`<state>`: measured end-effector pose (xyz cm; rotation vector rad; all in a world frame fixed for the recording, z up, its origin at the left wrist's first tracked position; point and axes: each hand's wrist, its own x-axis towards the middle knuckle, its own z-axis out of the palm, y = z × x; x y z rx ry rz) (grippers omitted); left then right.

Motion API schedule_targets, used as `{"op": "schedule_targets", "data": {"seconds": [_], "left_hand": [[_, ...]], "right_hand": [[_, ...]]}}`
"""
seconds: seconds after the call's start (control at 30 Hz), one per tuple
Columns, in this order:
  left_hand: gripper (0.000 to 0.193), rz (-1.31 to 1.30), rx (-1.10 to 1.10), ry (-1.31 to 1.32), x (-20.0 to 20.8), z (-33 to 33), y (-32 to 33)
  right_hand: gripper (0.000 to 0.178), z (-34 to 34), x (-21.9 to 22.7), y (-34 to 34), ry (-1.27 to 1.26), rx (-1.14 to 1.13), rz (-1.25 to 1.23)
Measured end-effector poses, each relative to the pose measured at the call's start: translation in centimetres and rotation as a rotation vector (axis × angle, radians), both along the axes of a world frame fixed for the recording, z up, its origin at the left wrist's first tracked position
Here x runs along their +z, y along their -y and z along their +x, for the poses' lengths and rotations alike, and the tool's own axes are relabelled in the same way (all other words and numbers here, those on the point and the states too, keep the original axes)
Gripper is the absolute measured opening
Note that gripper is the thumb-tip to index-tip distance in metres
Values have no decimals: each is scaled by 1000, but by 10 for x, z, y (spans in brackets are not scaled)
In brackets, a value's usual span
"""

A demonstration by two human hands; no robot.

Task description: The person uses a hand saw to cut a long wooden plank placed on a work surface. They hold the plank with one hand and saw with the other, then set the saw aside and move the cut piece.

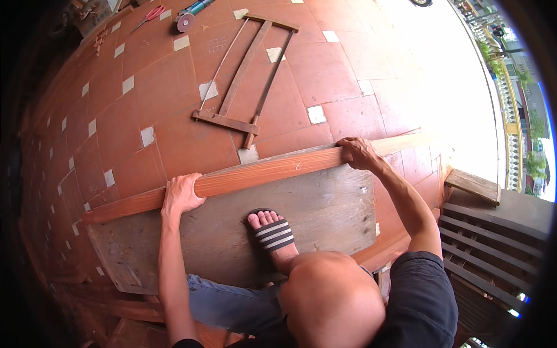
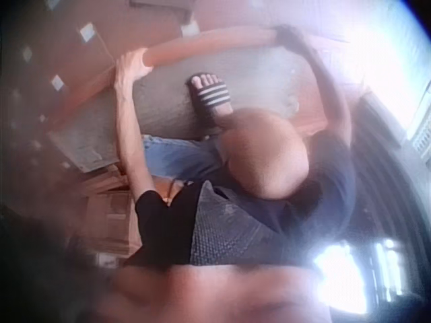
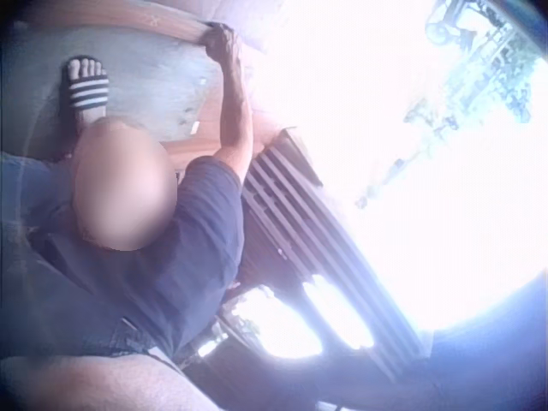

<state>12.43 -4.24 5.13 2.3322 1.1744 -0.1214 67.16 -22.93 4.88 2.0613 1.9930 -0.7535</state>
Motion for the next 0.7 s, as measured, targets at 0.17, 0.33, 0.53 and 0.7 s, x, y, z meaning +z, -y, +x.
{"op": "schedule_targets", "data": {"seconds": [0.17, 0.33, 0.53, 0.7], "left_hand": [[42, -31, 0, -111, 3, -18, -11], [37, -31, -24, -61, 1, -20, -7], [43, -36, -1, -97, -1, -44, -5], [44, -112, -10, -126, 10, -20, -14]], "right_hand": [[57, -6, -14, -15, -97, -22, 40], [81, 44, -66, 31, -28, 83, 147], [79, 30, -70, 22, -23, 80, 150], [61, 7, -32, 3, -37, 16, 42]]}}
